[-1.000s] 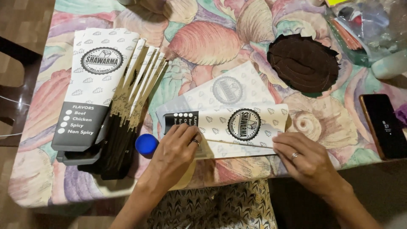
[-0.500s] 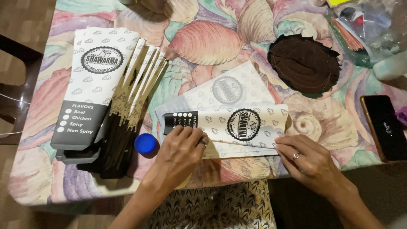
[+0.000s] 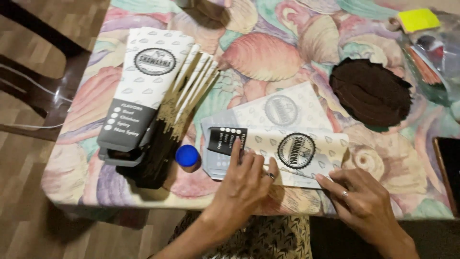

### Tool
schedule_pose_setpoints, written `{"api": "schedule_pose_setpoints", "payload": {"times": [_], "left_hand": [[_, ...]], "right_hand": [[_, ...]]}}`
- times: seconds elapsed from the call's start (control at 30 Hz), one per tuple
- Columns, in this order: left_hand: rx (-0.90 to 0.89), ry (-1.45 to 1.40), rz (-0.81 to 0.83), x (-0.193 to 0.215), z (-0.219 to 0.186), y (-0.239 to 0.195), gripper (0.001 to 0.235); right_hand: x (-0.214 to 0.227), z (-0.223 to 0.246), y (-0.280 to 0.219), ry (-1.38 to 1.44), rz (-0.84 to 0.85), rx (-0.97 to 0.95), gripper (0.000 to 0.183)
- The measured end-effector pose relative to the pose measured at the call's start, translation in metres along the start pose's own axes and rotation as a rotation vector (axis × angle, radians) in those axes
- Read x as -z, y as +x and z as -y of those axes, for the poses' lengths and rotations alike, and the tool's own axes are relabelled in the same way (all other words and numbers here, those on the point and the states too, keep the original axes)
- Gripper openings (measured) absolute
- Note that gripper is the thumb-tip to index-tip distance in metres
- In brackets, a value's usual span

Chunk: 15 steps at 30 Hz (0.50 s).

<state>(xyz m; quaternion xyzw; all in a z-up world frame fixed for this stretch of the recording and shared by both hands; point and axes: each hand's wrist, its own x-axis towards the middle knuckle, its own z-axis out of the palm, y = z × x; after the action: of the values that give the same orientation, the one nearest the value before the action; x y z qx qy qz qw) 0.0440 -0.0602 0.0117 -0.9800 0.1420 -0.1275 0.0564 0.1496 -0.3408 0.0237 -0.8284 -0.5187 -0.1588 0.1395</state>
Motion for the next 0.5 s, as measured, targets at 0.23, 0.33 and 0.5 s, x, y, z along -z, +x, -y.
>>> {"api": "schedule_pose_setpoints", "payload": {"times": [0.23,0.33,0.5], "left_hand": [[0.158,-0.134,0.066,0.005,-0.020,-0.004,0.111],[0.145,-0.159,-0.017,0.011,-0.017,-0.004,0.115],[0.099,-0.260,0.150,0.020,-0.008,0.002,0.083]], "right_hand": [[-0.001,-0.010,0.004,-0.028,0.079,-0.023,0.058],[0.004,0.008,0.057,-0.013,0.153,-0.085,0.029],[-0.032,0.096,0.173,0.442,0.161,0.246,0.045]]}}
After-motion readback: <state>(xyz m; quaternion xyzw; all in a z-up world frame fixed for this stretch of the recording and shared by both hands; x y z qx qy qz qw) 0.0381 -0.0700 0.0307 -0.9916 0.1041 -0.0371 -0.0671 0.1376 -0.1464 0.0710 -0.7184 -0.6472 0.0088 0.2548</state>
